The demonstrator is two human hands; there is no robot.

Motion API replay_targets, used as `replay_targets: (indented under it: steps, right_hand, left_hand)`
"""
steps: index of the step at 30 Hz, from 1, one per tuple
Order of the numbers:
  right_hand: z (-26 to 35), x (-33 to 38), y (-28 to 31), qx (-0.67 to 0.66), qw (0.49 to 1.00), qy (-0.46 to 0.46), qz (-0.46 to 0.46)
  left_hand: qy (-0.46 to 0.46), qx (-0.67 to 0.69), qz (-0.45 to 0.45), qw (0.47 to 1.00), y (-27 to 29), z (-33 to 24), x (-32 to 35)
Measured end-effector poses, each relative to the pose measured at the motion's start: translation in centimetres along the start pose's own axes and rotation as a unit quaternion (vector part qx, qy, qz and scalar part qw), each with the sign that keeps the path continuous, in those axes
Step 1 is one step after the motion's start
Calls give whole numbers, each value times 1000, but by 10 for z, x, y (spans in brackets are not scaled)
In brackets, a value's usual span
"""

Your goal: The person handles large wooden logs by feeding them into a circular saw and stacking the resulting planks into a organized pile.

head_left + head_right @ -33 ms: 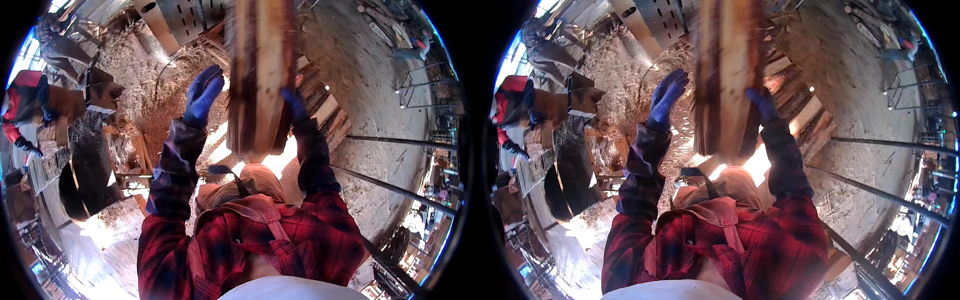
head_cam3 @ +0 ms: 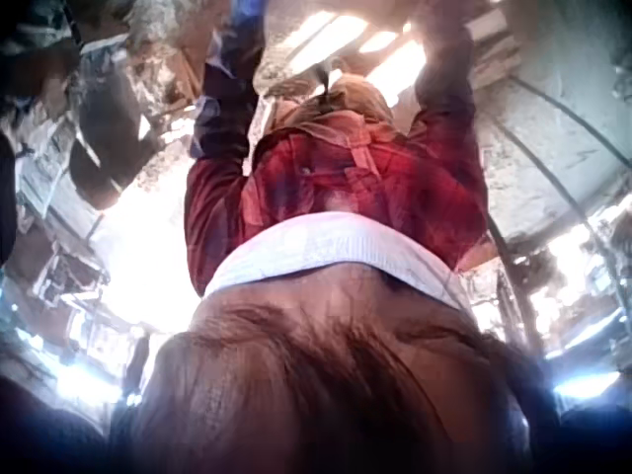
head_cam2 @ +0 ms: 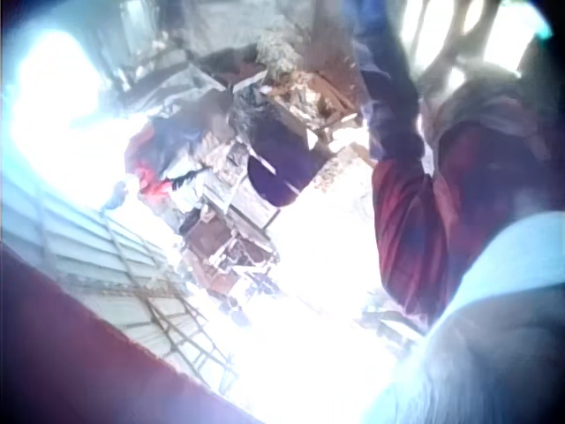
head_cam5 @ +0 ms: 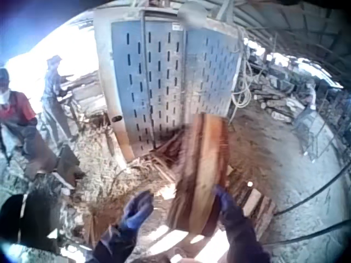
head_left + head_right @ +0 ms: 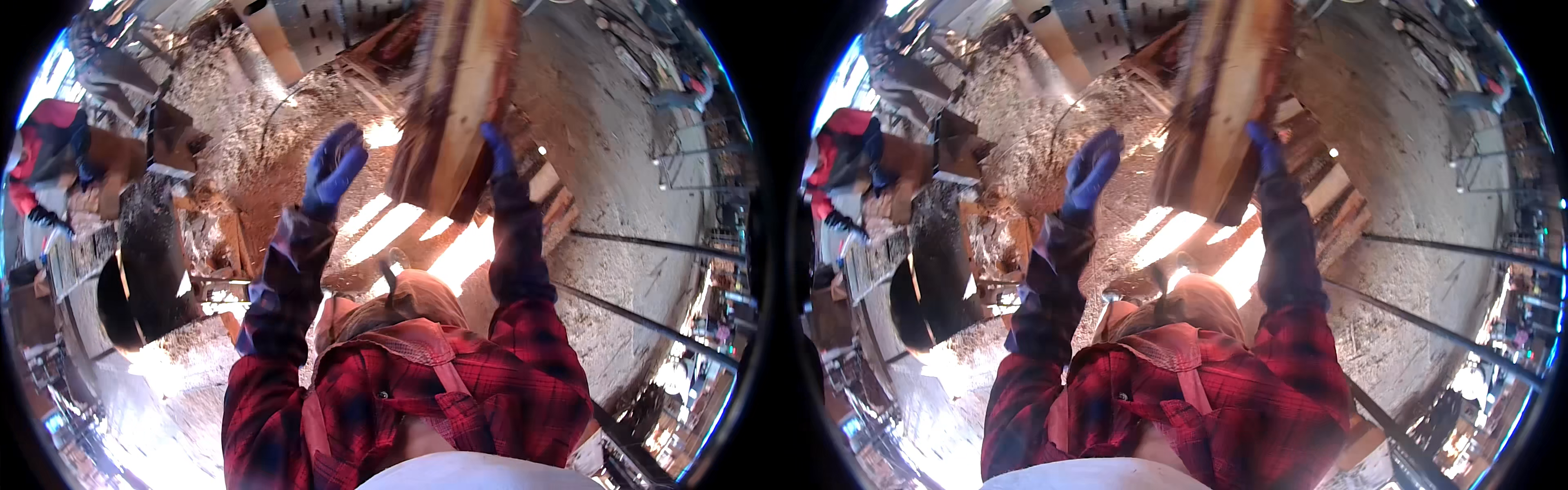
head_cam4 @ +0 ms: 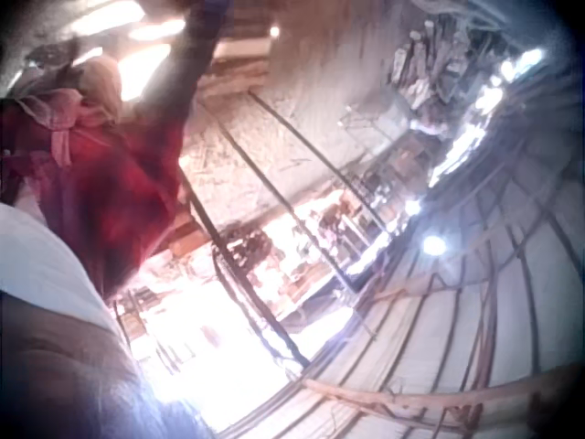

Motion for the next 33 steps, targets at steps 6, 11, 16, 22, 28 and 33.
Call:
replay_targets:
  steps: [6, 11, 16, 22, 28, 33]
  right_hand:
    - [-128, -54, -61, -104, 978, -171, 60]
    - [-373, 33, -214, 33, 889, -446, 100]
    - [-435, 69, -504, 20, 855, -478, 199]
    - [-381, 82, -666, -147, 814, -428, 363]
    - [-373, 157, -663, -131, 812, -436, 366]
    - [-330, 223, -673, -68, 653, -534, 533]
  left_hand:
    - [68, -231, -221, 945, 227, -23, 198]
    - [-128, -305, -483, 811, 379, -202, 335]
    - [-134, -284, -552, 772, 465, -243, 400]
    - [-122, -329, -393, 850, 538, -215, 310]
    - [33, 65, -488, 870, 548, -192, 247]
    - [-61, -59, -442, 893, 479, -281, 279]
Point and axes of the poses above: each hand's wrist, its own x-axis away from the middle knuckle, its own y-axis out of the back of the hand, z = x × y, the point moved 10 cm from there along -x, towards the middle knuckle, and after that the axes turned 12 degrees about -y, right-handed, at the moved point
